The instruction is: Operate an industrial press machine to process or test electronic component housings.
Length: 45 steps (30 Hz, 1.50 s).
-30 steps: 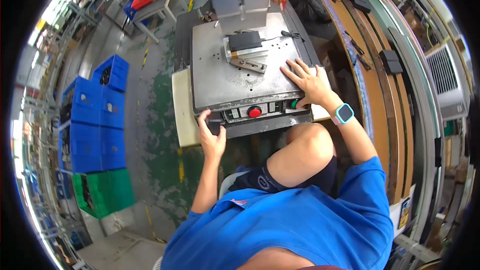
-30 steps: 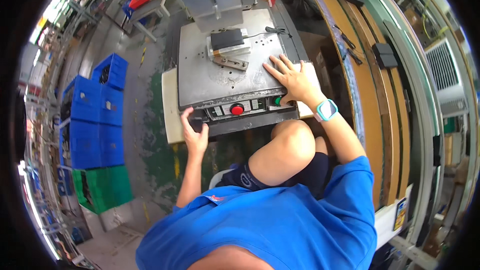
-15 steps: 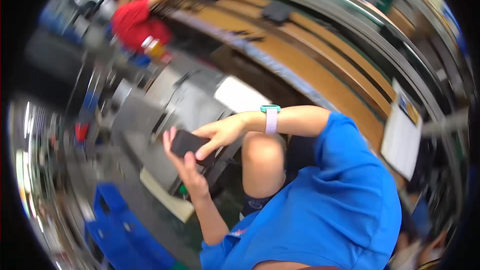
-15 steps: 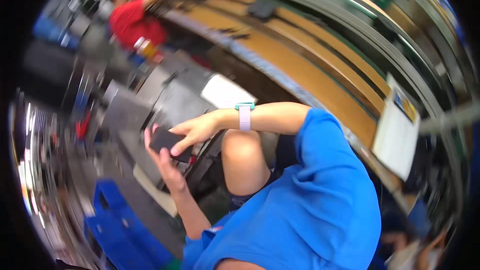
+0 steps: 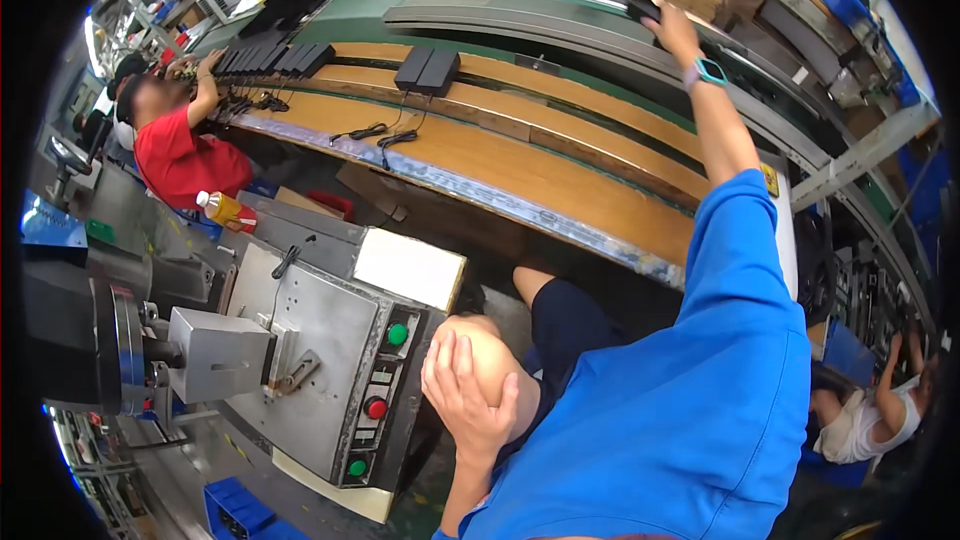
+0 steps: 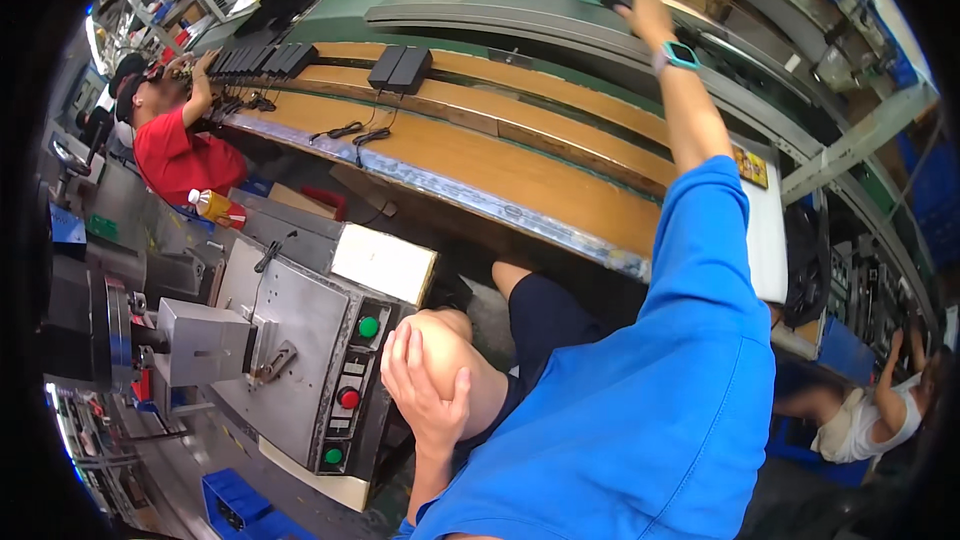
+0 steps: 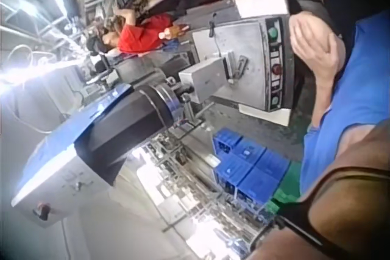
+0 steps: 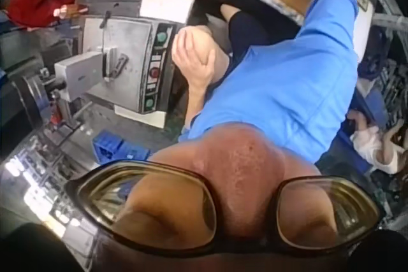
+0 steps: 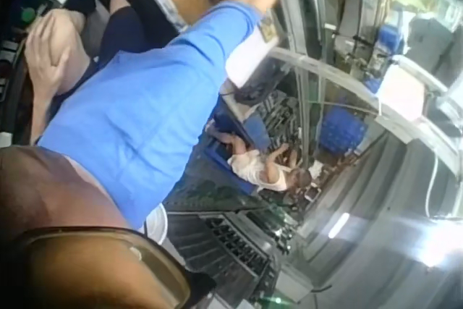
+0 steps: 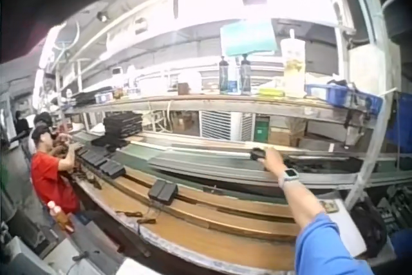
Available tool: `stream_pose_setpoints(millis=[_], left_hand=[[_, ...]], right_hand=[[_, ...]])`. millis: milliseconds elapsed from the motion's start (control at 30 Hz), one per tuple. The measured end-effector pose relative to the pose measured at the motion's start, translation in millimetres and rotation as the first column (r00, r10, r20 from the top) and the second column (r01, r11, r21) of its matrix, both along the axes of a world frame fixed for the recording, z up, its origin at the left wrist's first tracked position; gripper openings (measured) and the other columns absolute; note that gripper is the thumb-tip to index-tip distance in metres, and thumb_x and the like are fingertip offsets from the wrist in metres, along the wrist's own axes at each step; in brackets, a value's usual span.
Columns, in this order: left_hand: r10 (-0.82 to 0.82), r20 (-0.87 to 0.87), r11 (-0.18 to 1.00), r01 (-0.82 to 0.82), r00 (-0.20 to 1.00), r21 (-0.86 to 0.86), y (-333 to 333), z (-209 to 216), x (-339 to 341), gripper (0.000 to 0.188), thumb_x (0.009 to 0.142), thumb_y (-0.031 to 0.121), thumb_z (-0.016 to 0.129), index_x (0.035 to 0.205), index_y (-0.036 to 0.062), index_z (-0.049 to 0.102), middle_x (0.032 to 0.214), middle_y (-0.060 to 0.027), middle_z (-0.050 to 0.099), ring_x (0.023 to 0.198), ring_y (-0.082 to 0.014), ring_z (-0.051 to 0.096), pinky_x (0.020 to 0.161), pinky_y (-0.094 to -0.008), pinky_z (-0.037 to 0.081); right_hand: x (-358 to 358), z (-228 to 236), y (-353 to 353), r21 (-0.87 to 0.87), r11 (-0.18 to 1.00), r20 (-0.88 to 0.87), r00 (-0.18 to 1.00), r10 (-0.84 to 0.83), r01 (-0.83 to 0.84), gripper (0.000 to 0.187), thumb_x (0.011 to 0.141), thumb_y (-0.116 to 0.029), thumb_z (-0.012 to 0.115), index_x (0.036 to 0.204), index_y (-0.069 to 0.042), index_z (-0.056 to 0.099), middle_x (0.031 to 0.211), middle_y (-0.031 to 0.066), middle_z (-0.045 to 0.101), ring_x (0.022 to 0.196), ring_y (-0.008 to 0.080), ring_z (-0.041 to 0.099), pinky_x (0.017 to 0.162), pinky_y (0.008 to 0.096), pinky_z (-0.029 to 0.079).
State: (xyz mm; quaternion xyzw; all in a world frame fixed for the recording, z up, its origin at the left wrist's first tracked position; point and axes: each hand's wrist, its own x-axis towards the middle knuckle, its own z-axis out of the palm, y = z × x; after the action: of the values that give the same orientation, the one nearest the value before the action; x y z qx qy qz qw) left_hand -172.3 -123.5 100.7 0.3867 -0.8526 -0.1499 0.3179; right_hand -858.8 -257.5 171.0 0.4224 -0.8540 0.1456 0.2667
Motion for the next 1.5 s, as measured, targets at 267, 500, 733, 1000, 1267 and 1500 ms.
stream_pose_setpoints(millis=[267, 500, 733, 1000, 1267, 1500], left_hand=[[0.072, -0.029, 0.997, -0.073, 0.997, -0.004, -3, -1, -7, 0.063, 0.079, 0.034, 0.070, 0.131, 0.0011, 0.054, 0.132, -0.0186, 0.055, 0.124, -0.0402, 0.049, 0.105, -0.0521, 0.034], [0.094, -0.067, 0.996, -0.094, 0.993, -0.002, -1, 0, -8, 0.063, 0.077, 0.031, 0.071, 0.130, 0.0013, 0.054, 0.131, -0.0181, 0.055, 0.123, -0.0393, 0.050, 0.105, -0.0504, 0.035], [0.133, -0.206, 0.990, -0.119, 0.970, 0.079, 10, -9, 10, 0.063, 0.078, 0.029, 0.072, 0.131, 0.0009, 0.054, 0.133, -0.0192, 0.053, 0.124, -0.0395, 0.049, 0.107, -0.0496, 0.033], [0.507, -0.302, 0.855, -0.429, 0.807, 0.290, -27, -12, 145, 0.046, 0.081, 0.013, 0.073, 0.121, 0.0012, 0.056, 0.123, -0.0167, 0.058, 0.113, -0.0308, 0.057, 0.092, -0.0385, 0.048], [0.501, -0.223, 0.850, -0.524, 0.836, -0.057, -185, -47, 275, 0.089, 0.077, 0.016, 0.083, 0.148, 0.0090, 0.029, 0.119, -0.0162, 0.065, 0.112, -0.0271, 0.062, 0.098, -0.0391, 0.048], [0.326, -0.773, 0.937, -0.079, 0.545, 0.340, -171, -36, 272, 0.091, 0.080, 0.017, 0.081, 0.152, 0.0161, 0.026, 0.121, -0.0161, 0.063, 0.115, -0.0292, 0.060, 0.105, -0.0410, 0.043]], right_hand=[[124, 0, -34, -0.015, 1.000, -0.151, 0.988, -0.025, 0.023, 0.044, 0.083, -0.025, 0.072, 0.119, -0.004, 0.059, 0.124, 0.0226, 0.058, 0.110, 0.0407, 0.058, 0.094, 0.0478, 0.049], [293, -49, -189, 0.099, 0.835, 0.456, 0.771, 0.445, -0.541, 0.095, 0.071, -0.055, 0.080, 0.133, 0.007, 0.044, 0.135, 0.0260, 0.047, 0.123, 0.0375, 0.052, 0.105, 0.0427, 0.043], [337, -64, -216, 0.077, 0.921, 0.531, 0.798, 0.285, -0.381, 0.113, 0.054, -0.055, 0.087, 0.134, 0.007, 0.039, 0.135, 0.0290, 0.043, 0.130, 0.0411, 0.043, 0.110, 0.0468, 0.037], [301, 21, -46, -0.621, 0.727, 0.607, 0.407, 0.683, -0.294, 0.072, 0.073, -0.010, 0.076, 0.135, -0.004, 0.039, 0.086, 0.0095, 0.056, 0.064, 0.0215, 0.059, 0.054, 0.0350, 0.049], [385, 98, 11, -0.878, 0.314, 0.296, 0.105, 0.949, -0.361, 0.052, 0.084, -0.006, 0.067, 0.132, -0.008, 0.046, 0.082, 0.0036, 0.056, 0.066, 0.0134, 0.057, 0.060, 0.0246, 0.045], [440, -20, -60, -0.326, 0.366, 0.768, -0.019, 0.641, -0.872, 0.029, 0.099, -0.022, 0.060, 0.122, -0.005, 0.053, 0.091, 0.0020, 0.057, 0.074, 0.0081, 0.056, 0.066, 0.0243, 0.046]])
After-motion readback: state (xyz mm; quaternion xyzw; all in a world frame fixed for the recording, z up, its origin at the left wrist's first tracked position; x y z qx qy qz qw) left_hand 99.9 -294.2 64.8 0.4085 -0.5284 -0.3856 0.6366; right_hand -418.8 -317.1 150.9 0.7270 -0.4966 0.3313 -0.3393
